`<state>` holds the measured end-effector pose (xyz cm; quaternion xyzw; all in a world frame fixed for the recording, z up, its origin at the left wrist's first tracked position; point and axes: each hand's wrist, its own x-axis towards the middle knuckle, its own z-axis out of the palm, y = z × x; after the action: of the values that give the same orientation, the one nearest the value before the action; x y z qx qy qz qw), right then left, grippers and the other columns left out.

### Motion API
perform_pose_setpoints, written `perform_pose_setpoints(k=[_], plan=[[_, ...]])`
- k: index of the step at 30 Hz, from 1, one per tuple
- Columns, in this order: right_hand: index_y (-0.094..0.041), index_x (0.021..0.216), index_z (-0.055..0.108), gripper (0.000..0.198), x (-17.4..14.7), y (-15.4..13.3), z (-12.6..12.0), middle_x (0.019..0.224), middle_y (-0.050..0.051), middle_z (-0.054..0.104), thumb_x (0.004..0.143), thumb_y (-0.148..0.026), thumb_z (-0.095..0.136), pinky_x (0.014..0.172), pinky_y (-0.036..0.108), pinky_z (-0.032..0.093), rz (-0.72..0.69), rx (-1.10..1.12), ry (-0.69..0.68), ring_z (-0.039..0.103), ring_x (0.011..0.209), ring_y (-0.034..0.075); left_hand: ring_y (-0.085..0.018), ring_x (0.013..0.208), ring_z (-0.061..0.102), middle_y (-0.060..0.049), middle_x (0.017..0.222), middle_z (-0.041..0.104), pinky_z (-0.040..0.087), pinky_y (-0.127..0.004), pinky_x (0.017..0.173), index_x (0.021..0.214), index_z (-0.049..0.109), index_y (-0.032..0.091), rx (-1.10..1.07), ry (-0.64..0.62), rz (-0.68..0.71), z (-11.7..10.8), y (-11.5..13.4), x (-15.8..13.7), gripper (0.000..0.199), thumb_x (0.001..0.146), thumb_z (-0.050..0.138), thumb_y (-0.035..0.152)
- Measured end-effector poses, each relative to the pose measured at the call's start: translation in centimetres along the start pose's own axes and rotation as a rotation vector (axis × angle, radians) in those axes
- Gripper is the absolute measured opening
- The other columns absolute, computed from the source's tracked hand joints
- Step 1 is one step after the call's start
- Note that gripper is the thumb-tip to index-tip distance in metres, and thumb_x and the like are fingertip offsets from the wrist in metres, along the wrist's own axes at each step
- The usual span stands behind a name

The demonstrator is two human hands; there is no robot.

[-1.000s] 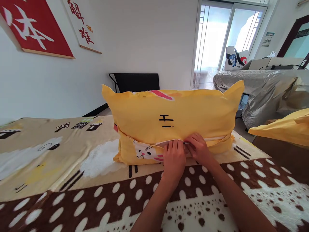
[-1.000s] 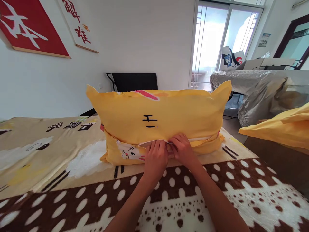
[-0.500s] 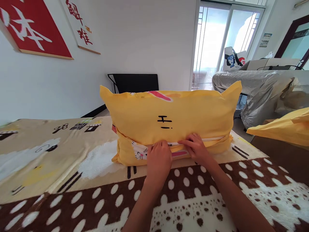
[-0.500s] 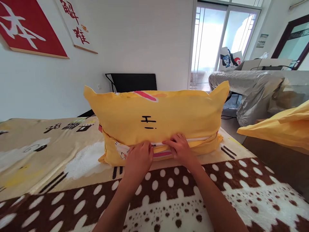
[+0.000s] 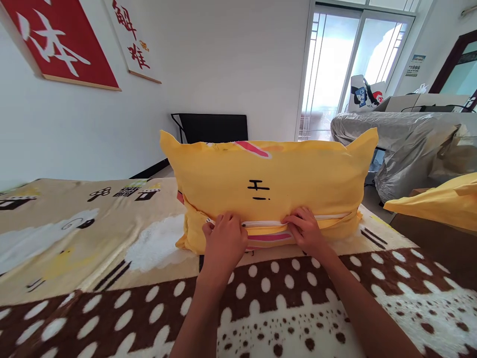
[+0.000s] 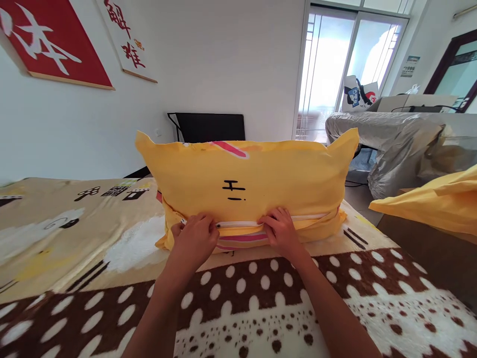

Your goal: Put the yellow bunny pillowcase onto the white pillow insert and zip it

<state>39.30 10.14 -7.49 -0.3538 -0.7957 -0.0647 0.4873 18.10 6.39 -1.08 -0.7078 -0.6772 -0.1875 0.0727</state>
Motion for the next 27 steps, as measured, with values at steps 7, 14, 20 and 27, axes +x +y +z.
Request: perform_pose_setpoints(k=[7, 14, 20, 27], plan=[[-0.021, 0.088, 0.065, 0.022, 0.1, -0.1, -0.1, 0.079, 0.004, 0.055, 0.085, -0.010, 0.046, 0.072, 0.035, 0.037, 0.004, 0.003, 0.000, 0.047, 0.078, 0.019, -0.024, 0.094, 0.056, -0.006, 0.090, 0.066, 0.026, -0.043, 0.082, 0.075, 0.057, 0.019, -0.065, -0.060, -0.037, -1.4, -1.2, 0.0, 0.023, 0.085, 0.037, 0.018], [-0.021, 0.089, 0.066, 0.023, 0.1, -0.1, -0.1, 0.079, 0.004, 0.055, 0.086, -0.010, 0.046, 0.073, 0.034, 0.037, -0.005, 0.002, -0.007, 0.047, 0.079, 0.019, -0.023, 0.093, 0.056, -0.006, 0.087, 0.066, 0.027, -0.040, 0.079, 0.068, 0.051, 0.017, -0.042, -0.056, -0.077, -1.8, -2.6, 0.3, 0.019, 0.082, 0.038, 0.016], [-0.021, 0.088, 0.065, 0.022, 0.0, 0.0, -0.1, 0.078, 0.004, 0.054, 0.086, -0.010, 0.046, 0.073, 0.034, 0.037, -0.009, 0.003, 0.004, 0.046, 0.078, 0.019, -0.024, 0.098, 0.055, -0.005, 0.088, 0.065, 0.026, -0.043, 0.082, 0.068, 0.052, 0.018, -0.063, -0.077, -0.117, -1.7, -4.6, 0.9, 0.017, 0.080, 0.040, 0.018], [-0.021, 0.088, 0.065, 0.022, 0.0, 0.1, -0.1, 0.079, 0.004, 0.055, 0.085, -0.010, 0.047, 0.072, 0.035, 0.037, -0.007, 0.009, -0.005, 0.047, 0.078, 0.019, -0.024, 0.098, 0.054, -0.004, 0.090, 0.067, 0.025, -0.045, 0.084, 0.072, 0.057, 0.019, -0.102, -0.076, -0.150, -1.7, -6.2, 1.0, 0.017, 0.081, 0.043, 0.020]])
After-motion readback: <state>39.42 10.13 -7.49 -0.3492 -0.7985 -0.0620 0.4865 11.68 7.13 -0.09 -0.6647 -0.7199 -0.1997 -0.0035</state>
